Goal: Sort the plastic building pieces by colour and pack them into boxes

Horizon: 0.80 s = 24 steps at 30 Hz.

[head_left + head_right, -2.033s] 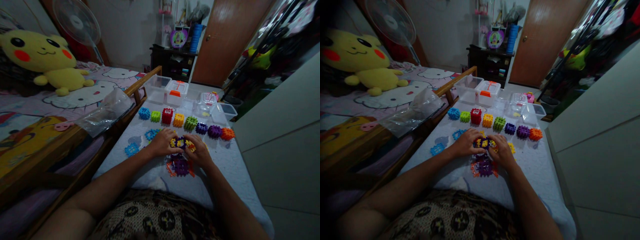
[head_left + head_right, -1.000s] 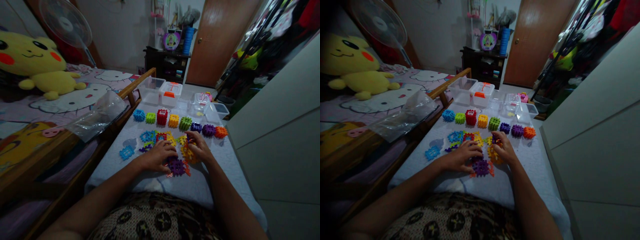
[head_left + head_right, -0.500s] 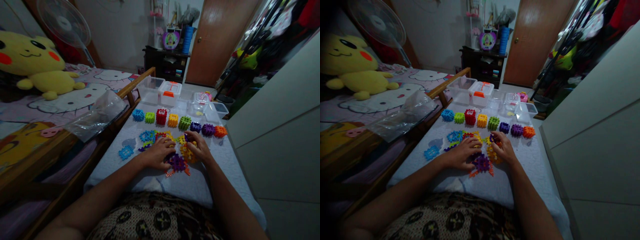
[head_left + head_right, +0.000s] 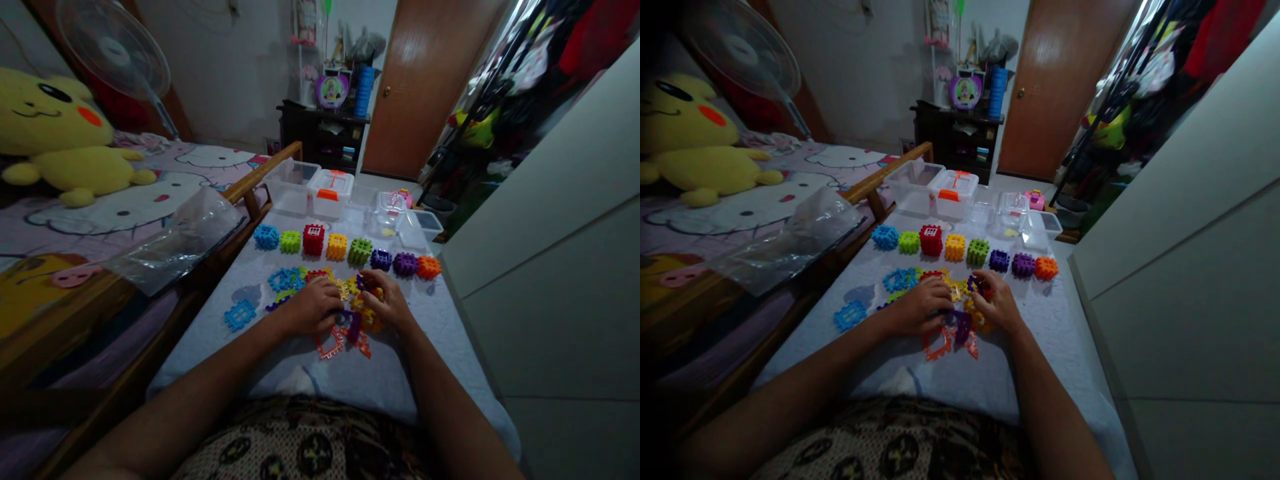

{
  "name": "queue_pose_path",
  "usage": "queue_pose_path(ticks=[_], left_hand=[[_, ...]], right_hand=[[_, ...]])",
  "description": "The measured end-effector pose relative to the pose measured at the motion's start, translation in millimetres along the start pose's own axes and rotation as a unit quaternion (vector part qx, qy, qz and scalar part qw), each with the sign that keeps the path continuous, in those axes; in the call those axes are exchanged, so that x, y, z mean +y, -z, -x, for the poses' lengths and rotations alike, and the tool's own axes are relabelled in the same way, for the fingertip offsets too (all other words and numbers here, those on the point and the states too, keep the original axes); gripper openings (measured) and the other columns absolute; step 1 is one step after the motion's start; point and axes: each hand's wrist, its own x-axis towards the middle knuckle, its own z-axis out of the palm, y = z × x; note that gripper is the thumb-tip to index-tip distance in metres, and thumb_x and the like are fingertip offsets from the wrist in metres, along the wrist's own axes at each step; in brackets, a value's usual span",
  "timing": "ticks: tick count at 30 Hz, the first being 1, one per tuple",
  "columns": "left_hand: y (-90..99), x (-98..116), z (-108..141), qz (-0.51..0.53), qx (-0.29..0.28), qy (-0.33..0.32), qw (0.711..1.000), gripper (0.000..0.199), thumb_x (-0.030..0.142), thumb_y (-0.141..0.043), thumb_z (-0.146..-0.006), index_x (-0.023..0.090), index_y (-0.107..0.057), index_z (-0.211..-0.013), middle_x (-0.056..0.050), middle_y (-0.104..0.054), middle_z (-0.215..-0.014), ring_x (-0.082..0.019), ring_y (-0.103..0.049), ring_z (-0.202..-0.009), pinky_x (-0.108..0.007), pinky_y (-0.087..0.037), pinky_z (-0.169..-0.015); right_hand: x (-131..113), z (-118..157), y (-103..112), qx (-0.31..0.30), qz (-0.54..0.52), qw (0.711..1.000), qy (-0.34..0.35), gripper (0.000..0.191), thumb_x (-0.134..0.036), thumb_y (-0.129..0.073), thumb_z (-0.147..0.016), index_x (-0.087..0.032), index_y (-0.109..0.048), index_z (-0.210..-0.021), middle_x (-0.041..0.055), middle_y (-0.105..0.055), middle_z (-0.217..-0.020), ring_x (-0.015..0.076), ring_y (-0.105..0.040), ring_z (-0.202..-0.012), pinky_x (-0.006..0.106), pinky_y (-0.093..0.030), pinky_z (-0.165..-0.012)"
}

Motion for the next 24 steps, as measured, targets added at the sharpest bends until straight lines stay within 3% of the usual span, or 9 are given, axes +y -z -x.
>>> queue_pose_path(ticks=[5,10,14,19,24], left_hand=[[0.1,-1,-7,0.043,0.044,0.035,0.997,0.013,0.018,-0.057,-0.087,0.019,-0.068,-0.094,-0.006,-0.069,-0.093,-0.021,-0.062,-0.092,-0.038,-0.047,-0.088],[4.4,0,-19,0.082,0.064,0.146,0.984,0.021,0.021,-0.058,-0.088,0.020,-0.068,-0.107,-0.007,-0.073,-0.100,-0.022,-0.066,-0.093,-0.037,-0.050,-0.084],[2.0,-5,-26,0.104,0.077,0.218,0.967,0.029,0.020,-0.057,-0.088,0.019,-0.065,-0.116,-0.008,-0.072,-0.109,-0.024,-0.066,-0.099,-0.038,-0.051,-0.089],[-9.4,-14,-27,0.056,0.101,0.203,0.972,0.032,0.016,-0.054,-0.088,0.016,-0.062,-0.119,-0.011,-0.067,-0.120,-0.026,-0.058,-0.116,-0.043,-0.044,-0.104],[-5.9,-23,-12,0.056,0.158,0.216,0.962,0.031,0.013,-0.047,-0.089,0.016,-0.063,-0.115,-0.009,-0.068,-0.116,-0.023,-0.058,-0.112,-0.041,-0.045,-0.102]], right_hand=[[0,-1,0,0.002,0.008,1.000,0.007,0.038,-0.025,-0.060,-0.079,-0.021,-0.061,-0.117,0.0084,-0.062,-0.107,0.0234,-0.061,-0.098,0.041,-0.051,-0.086],[-2,0,1,0.026,0.020,0.999,0.015,0.039,-0.024,-0.061,-0.079,-0.020,-0.062,-0.117,0.0091,-0.060,-0.110,0.0243,-0.060,-0.101,0.042,-0.051,-0.089],[-9,0,-1,0.055,0.034,0.997,0.033,0.043,-0.022,-0.061,-0.077,-0.021,-0.060,-0.120,0.0093,-0.058,-0.113,0.0247,-0.059,-0.104,0.041,-0.051,-0.090],[-10,-1,-11,0.036,0.070,0.996,0.047,0.047,-0.017,-0.063,-0.074,-0.021,-0.059,-0.121,0.0104,-0.057,-0.116,0.0252,-0.057,-0.108,0.043,-0.049,-0.096],[-8,0,-21,-0.001,0.108,0.994,0.033,0.048,-0.018,-0.063,-0.075,-0.021,-0.059,-0.123,0.0117,-0.059,-0.120,0.0269,-0.056,-0.113,0.047,-0.046,-0.100]])
